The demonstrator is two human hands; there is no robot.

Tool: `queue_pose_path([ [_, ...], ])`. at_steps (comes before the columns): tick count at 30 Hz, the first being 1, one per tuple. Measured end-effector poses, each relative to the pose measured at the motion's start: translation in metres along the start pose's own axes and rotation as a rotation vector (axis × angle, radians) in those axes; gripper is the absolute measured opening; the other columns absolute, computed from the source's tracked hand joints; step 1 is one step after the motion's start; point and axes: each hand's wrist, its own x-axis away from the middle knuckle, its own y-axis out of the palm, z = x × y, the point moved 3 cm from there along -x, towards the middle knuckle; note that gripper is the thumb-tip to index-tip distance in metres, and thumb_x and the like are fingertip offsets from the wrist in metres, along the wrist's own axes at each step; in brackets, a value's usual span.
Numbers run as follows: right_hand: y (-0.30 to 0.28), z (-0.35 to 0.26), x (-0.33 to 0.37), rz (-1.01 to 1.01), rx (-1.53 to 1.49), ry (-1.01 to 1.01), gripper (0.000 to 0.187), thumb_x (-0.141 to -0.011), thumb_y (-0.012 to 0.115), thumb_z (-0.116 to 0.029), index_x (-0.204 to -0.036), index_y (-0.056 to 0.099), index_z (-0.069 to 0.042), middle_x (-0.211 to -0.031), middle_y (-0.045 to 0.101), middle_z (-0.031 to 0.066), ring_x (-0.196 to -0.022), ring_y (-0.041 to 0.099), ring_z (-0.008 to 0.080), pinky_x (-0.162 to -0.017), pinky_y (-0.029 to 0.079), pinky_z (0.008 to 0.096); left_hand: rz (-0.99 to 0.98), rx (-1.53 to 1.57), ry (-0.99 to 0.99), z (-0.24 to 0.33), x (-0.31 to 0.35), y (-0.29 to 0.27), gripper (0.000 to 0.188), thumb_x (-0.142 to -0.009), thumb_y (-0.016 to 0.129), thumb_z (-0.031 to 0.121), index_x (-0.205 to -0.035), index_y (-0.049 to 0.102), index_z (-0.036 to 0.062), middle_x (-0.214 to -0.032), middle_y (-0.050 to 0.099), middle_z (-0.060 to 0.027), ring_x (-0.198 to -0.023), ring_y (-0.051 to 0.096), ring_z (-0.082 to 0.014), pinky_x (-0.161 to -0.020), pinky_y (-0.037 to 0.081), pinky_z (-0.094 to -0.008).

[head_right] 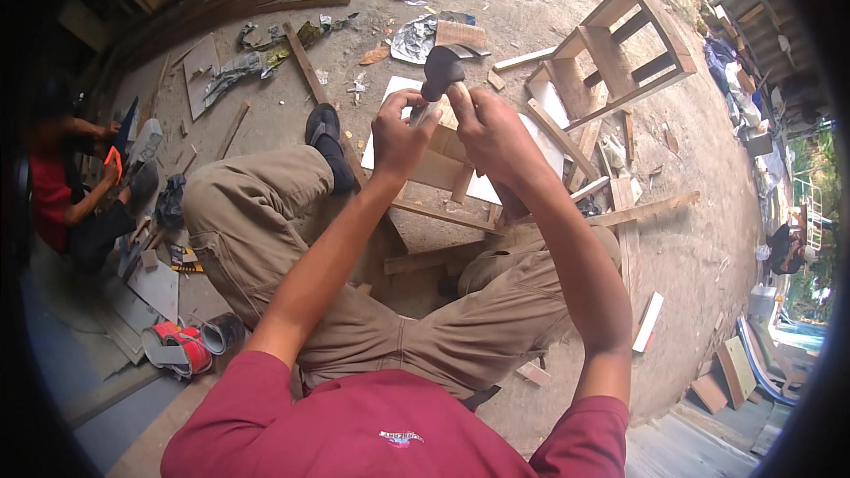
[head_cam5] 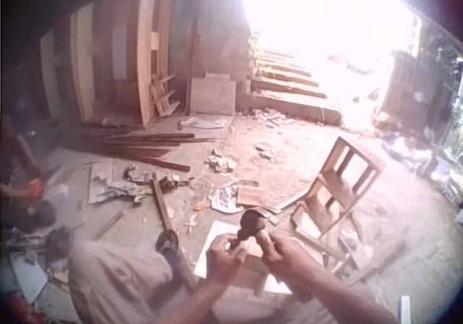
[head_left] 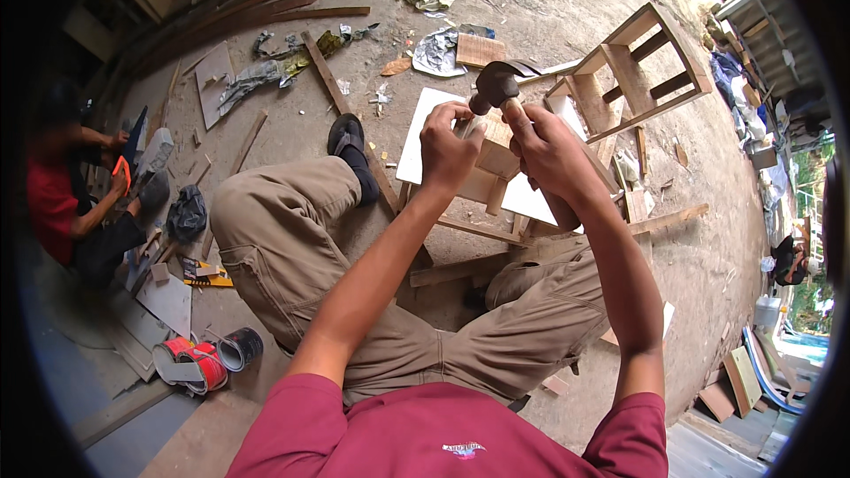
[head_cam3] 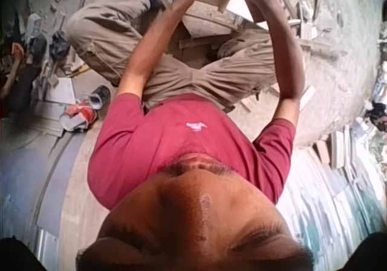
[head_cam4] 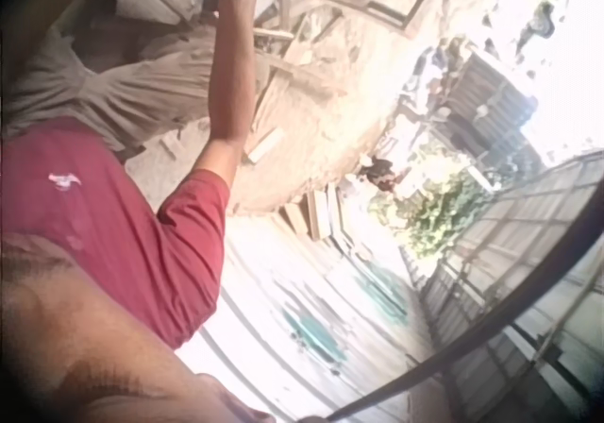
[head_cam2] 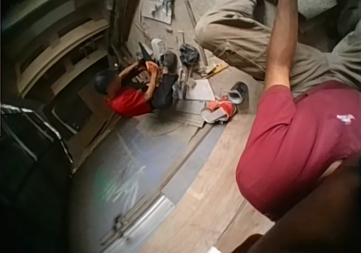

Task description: The person assembles a small wooden box by fitting pieces together and securing them with a hammer. The person repeatedly aligns the wooden components and hammers them into place while sitting on the floor.

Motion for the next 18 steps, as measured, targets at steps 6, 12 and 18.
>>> queue_pose_path([
  [6, -0.006, -0.016, 0.009, 0.161, -0.167, -0.092, 0.044, -0.109, 0.045, -0.046, -0.110, 0.059, -0.004, -0.067, 0.047, -0.0035, -0.050, 0.045, 0.0049, -0.041, 0.038, 0.0245, 0.104, -0.138, 0.050, 0.001, 0.002, 0.003, 0.051, -0.074, 0.076, 0.011, -0.121, 0.062, -0.0055, -0.112, 0.069, -0.0207, -0.107, 0.067, -0.0321, -0.095, 0.053, -0.0395],
  [12, -0.004, -0.007, 0.007, 0.018, -0.158, 0.026, 0.044, -0.108, 0.047, -0.049, -0.103, 0.056, -0.007, -0.068, 0.047, -0.0047, -0.050, 0.043, 0.0036, -0.041, 0.037, 0.0240, -0.167, 0.065, -0.308, -0.018, 0.001, 0.008, 0.059, -0.074, 0.069, 0.011, -0.130, 0.061, -0.0062, -0.103, 0.072, -0.0145, -0.090, 0.068, -0.0176, -0.082, 0.054, -0.0315],
  [18, -0.005, -0.007, 0.008, 0.056, -0.220, 0.042, 0.045, -0.107, 0.047, -0.052, -0.105, 0.057, -0.008, -0.068, 0.047, -0.0054, -0.050, 0.043, 0.0030, -0.042, 0.038, 0.0230, -0.280, 0.113, -0.348, -0.005, 0.000, 0.008, 0.052, -0.075, 0.064, 0.003, -0.126, 0.063, -0.0053, -0.091, 0.070, -0.0076, -0.077, 0.063, -0.0126, -0.072, 0.052, -0.0295],
])
